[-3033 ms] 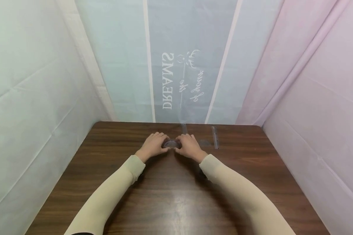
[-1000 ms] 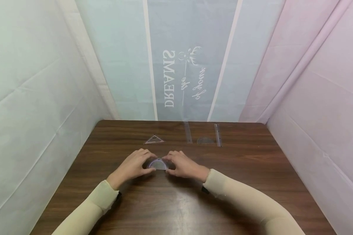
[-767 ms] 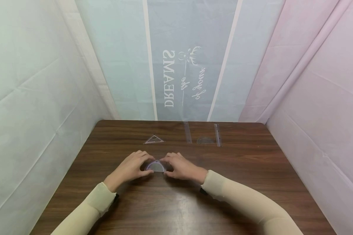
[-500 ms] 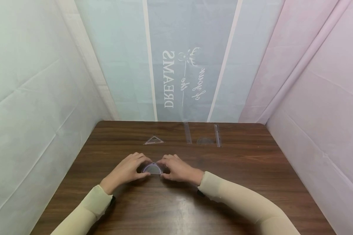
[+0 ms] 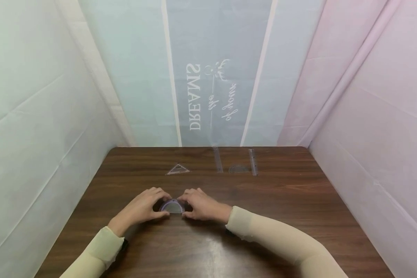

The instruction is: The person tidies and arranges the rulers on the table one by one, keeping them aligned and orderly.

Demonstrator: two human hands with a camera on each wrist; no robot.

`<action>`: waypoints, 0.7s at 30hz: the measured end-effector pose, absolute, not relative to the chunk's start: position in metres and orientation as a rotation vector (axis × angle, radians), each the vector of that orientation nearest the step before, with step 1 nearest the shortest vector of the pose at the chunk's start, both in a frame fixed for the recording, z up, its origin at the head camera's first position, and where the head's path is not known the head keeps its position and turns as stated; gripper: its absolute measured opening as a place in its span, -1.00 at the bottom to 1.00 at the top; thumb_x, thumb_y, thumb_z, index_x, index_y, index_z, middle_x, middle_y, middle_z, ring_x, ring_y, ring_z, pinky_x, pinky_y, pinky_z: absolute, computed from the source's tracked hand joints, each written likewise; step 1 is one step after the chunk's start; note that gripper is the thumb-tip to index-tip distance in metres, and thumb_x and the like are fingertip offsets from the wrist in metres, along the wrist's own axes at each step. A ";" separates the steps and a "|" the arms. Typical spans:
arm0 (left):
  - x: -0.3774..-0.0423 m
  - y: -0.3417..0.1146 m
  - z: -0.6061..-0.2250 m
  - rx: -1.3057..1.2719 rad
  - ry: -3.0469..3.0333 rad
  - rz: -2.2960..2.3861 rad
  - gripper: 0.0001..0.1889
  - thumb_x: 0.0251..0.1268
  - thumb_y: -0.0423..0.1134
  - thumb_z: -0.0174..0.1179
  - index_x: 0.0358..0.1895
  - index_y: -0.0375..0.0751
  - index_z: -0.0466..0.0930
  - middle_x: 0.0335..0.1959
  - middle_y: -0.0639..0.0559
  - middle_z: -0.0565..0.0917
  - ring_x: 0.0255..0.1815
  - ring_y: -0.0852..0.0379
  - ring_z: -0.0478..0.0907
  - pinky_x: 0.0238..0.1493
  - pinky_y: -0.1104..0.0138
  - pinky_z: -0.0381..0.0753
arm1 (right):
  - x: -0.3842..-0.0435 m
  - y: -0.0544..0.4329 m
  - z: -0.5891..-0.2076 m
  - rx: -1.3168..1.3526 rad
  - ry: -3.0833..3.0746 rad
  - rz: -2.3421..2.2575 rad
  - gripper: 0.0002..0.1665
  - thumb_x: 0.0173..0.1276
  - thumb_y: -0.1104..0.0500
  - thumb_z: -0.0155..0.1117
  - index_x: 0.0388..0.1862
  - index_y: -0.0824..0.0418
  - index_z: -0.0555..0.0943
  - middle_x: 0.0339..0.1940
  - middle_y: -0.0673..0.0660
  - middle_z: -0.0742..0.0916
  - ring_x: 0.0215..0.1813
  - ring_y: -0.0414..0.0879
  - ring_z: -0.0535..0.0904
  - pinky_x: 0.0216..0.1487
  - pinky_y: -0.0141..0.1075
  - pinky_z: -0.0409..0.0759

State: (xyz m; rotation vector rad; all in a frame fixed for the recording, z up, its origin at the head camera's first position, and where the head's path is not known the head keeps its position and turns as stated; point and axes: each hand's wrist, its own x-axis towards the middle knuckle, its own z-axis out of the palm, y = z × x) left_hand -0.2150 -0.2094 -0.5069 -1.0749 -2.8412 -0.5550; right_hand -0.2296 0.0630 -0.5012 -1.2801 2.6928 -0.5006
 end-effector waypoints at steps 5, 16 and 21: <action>-0.213 -0.214 -0.508 -1.102 -2.816 -0.556 -0.51 0.24 0.10 0.59 0.13 -0.04 0.72 -0.06 0.22 0.68 -0.05 0.19 0.60 0.05 0.08 0.66 | -0.228 0.058 -0.503 -1.296 2.692 -0.465 -0.39 0.44 -0.06 0.55 0.38 0.11 0.67 -0.03 -0.12 0.68 -0.08 -0.31 0.50 0.07 -0.35 0.41; -0.212 -0.221 -0.511 -1.146 -2.841 -0.524 -0.53 0.24 0.14 0.59 0.07 -0.02 0.71 -0.16 0.28 0.63 -0.14 0.26 0.53 -0.06 0.18 0.63 | -0.225 0.049 -0.512 -1.334 2.686 -0.391 -0.36 0.43 -0.13 0.55 0.40 0.07 0.67 0.04 -0.12 0.70 0.08 -0.28 0.57 0.14 -0.34 0.45; -0.211 -0.222 -0.512 -1.151 -2.851 -0.508 -0.54 0.22 0.10 0.61 0.05 -0.03 0.70 -0.16 0.25 0.64 -0.14 0.26 0.54 -0.06 0.19 0.64 | -0.225 0.045 -0.513 -1.330 2.686 -0.378 -0.37 0.44 -0.10 0.55 0.40 0.08 0.67 0.09 -0.10 0.71 0.13 -0.27 0.58 0.16 -0.34 0.47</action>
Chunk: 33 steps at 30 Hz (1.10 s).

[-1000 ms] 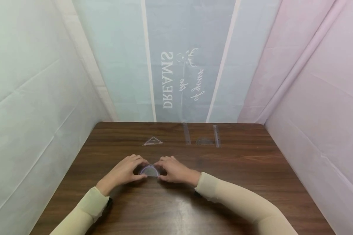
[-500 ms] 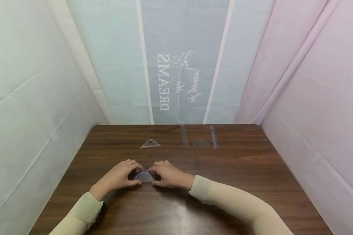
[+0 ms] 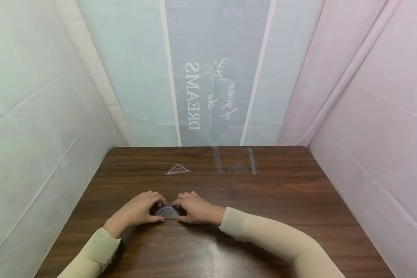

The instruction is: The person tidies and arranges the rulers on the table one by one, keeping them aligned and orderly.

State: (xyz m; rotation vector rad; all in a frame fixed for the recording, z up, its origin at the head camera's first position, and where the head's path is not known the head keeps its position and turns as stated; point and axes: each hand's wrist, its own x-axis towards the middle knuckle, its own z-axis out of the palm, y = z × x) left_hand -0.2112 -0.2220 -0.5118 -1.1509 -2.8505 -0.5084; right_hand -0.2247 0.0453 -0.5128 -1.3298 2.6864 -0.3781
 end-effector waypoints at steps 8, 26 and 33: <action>-0.210 -0.226 -0.509 -1.123 -2.901 -0.491 -0.53 0.23 0.11 0.60 0.06 -0.02 0.69 -0.04 0.19 0.68 -0.05 0.16 0.62 0.01 0.12 0.69 | -0.226 0.038 -0.512 -1.283 2.665 -0.386 -0.37 0.44 -0.09 0.55 0.41 0.07 0.65 0.14 -0.10 0.68 0.14 -0.28 0.57 0.21 -0.32 0.48; -0.210 -0.228 -0.505 -1.095 -2.944 -0.493 -0.52 0.26 0.13 0.58 0.09 -0.02 0.67 0.05 0.17 0.63 0.06 0.06 0.63 0.13 0.00 0.69 | -0.228 0.037 -0.506 -1.228 2.601 -0.498 -0.38 0.45 -0.08 0.55 0.40 0.08 0.65 0.09 -0.08 0.63 -0.06 -0.35 0.49 0.08 -0.35 0.44; -0.208 -0.228 -0.504 -1.072 -2.980 -0.497 -0.50 0.26 0.12 0.58 0.11 -0.02 0.66 0.07 0.17 0.61 0.08 0.07 0.62 0.14 0.00 0.68 | -0.228 0.038 -0.505 -1.252 2.593 -0.502 -0.38 0.44 -0.08 0.55 0.39 0.09 0.66 0.12 -0.09 0.64 -0.05 -0.35 0.50 0.08 -0.36 0.44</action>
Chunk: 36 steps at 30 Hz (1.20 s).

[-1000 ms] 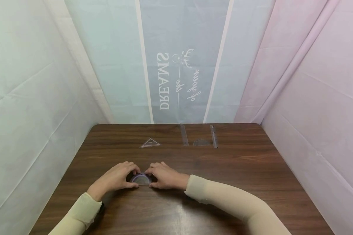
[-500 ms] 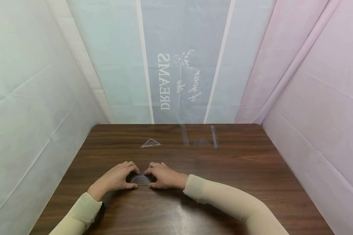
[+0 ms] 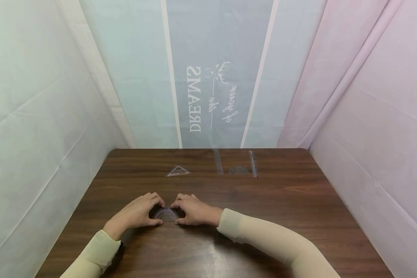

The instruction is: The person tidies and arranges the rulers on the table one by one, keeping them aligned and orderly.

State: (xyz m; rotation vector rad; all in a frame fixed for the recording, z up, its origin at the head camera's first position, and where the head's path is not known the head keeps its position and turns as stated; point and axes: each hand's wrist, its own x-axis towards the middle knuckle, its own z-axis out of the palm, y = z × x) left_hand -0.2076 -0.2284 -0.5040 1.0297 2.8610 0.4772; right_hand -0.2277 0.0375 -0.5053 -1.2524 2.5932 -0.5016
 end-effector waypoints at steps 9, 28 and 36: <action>-0.207 -0.229 -0.505 1.048 2.873 0.481 -0.51 0.26 0.13 0.58 0.09 -0.02 0.66 0.06 0.17 0.62 0.07 0.09 0.61 0.12 0.03 0.68 | -0.227 0.037 -0.509 -1.255 2.606 -0.498 -0.37 0.43 -0.12 0.56 0.39 0.07 0.66 0.09 -0.10 0.63 -0.05 -0.35 0.50 0.02 -0.41 0.39; -0.207 -0.226 -0.505 0.992 2.875 0.488 -0.50 0.37 0.26 0.43 0.11 -0.02 0.67 0.03 0.19 0.63 0.02 0.12 0.61 0.07 0.04 0.68 | -0.228 0.038 -0.511 -1.261 2.596 -0.509 -0.34 0.45 -0.12 0.54 0.42 0.10 0.64 0.10 -0.06 0.62 -0.05 -0.34 0.50 0.03 -0.41 0.42; -0.214 -0.216 -0.498 0.915 2.902 0.453 -0.48 0.46 0.30 0.32 0.14 -0.05 0.70 0.00 0.13 0.68 0.02 0.04 0.63 0.11 -0.04 0.66 | -0.233 0.052 -0.507 -1.233 2.599 -0.554 -0.33 0.52 -0.12 0.47 0.49 0.08 0.59 0.19 -0.04 0.65 0.08 -0.26 0.55 0.20 -0.26 0.52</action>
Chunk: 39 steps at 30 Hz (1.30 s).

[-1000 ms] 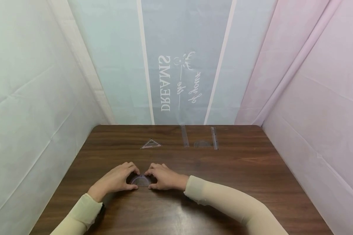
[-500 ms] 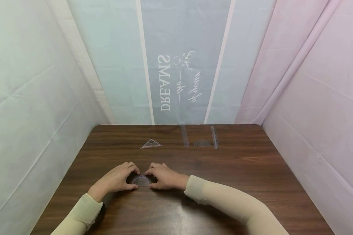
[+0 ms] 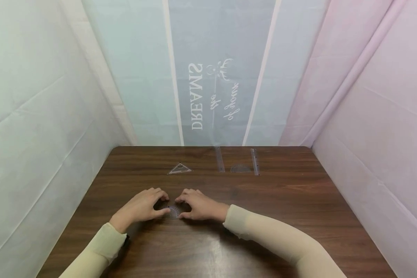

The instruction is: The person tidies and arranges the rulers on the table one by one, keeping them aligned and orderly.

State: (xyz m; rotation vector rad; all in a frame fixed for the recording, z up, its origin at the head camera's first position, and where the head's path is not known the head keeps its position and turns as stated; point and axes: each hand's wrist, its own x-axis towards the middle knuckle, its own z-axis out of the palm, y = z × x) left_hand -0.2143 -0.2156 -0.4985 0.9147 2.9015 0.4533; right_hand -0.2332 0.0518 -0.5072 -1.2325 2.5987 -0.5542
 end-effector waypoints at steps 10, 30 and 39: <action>-0.230 -0.192 -0.491 0.920 2.994 0.378 -0.43 0.48 0.23 0.34 0.26 -0.14 0.68 0.16 -0.02 0.70 0.20 -0.09 0.63 0.30 -0.13 0.58 | -0.245 0.087 -0.500 -1.165 2.645 -0.647 -0.30 0.52 -0.08 0.46 0.51 0.16 0.56 0.30 0.06 0.65 0.33 -0.13 0.55 0.43 -0.04 0.49; -0.269 -0.138 -0.494 0.983 2.951 0.409 -0.24 0.47 0.26 0.33 0.50 -0.19 0.51 0.46 -0.15 0.56 0.52 -0.17 0.46 0.52 -0.13 0.42 | -0.267 0.169 -0.502 -0.983 2.752 -0.725 -0.21 0.53 -0.07 0.46 0.58 0.24 0.47 0.42 0.17 0.59 0.46 0.10 0.54 0.41 0.06 0.58; -0.280 -0.110 -0.495 0.988 2.918 0.388 -0.17 0.48 0.29 0.31 0.56 -0.23 0.44 0.53 -0.17 0.50 0.51 -0.22 0.48 0.50 -0.11 0.46 | -0.274 0.200 -0.504 -0.884 2.797 -0.756 -0.18 0.53 -0.07 0.47 0.60 0.25 0.45 0.49 0.22 0.56 0.55 0.18 0.46 0.46 0.14 0.52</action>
